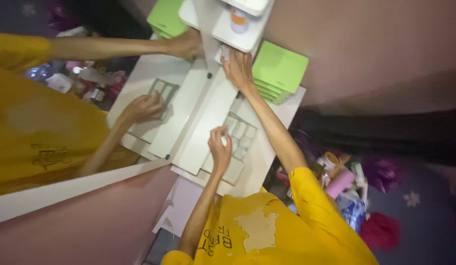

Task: The person wipes a white shelf and mirror with a pink cloth, then wipes several small containers and bottles one by one before placing them on the bed. The person also wipes a small white box on the shelf.

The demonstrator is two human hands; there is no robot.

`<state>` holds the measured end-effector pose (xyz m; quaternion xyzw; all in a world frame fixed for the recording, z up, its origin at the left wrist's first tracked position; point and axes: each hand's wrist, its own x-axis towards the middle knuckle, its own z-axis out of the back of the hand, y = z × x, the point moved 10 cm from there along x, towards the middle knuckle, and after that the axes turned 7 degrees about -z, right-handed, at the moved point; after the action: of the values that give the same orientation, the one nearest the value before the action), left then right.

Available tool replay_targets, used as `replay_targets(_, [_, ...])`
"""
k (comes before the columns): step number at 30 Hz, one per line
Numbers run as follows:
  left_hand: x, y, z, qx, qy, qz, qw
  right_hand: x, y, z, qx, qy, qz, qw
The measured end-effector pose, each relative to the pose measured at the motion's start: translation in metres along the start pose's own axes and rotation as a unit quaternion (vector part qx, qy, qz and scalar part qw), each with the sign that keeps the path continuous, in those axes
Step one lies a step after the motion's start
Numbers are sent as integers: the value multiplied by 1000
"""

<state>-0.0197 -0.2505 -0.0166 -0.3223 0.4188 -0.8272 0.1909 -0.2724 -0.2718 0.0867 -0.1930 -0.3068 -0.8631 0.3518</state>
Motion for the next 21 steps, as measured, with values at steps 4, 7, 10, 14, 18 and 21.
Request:
replay_targets(4, [5,13,0,-36,-6,36,999,-3,2,-21,-24,26,10,999])
replay_targets(7, [12,11,5,-49,-22,30,998,-16,-1,-29,-86,53,13,995])
replay_targets(10, [20,15,7,-69,-24,69,995,-37,-5,-26,-49,95,10,994])
replay_targets(14, [35,20,5,-146,-44,87,985,-100,-1,5,167,78,8,983])
replay_targets(18, [32,30,-24,-260,18,101,960,-171,-25,10,348,128,-144,918])
replay_targets(21, [15,33,-51,-287,76,135,945,-214,-53,8,397,189,-295,848])
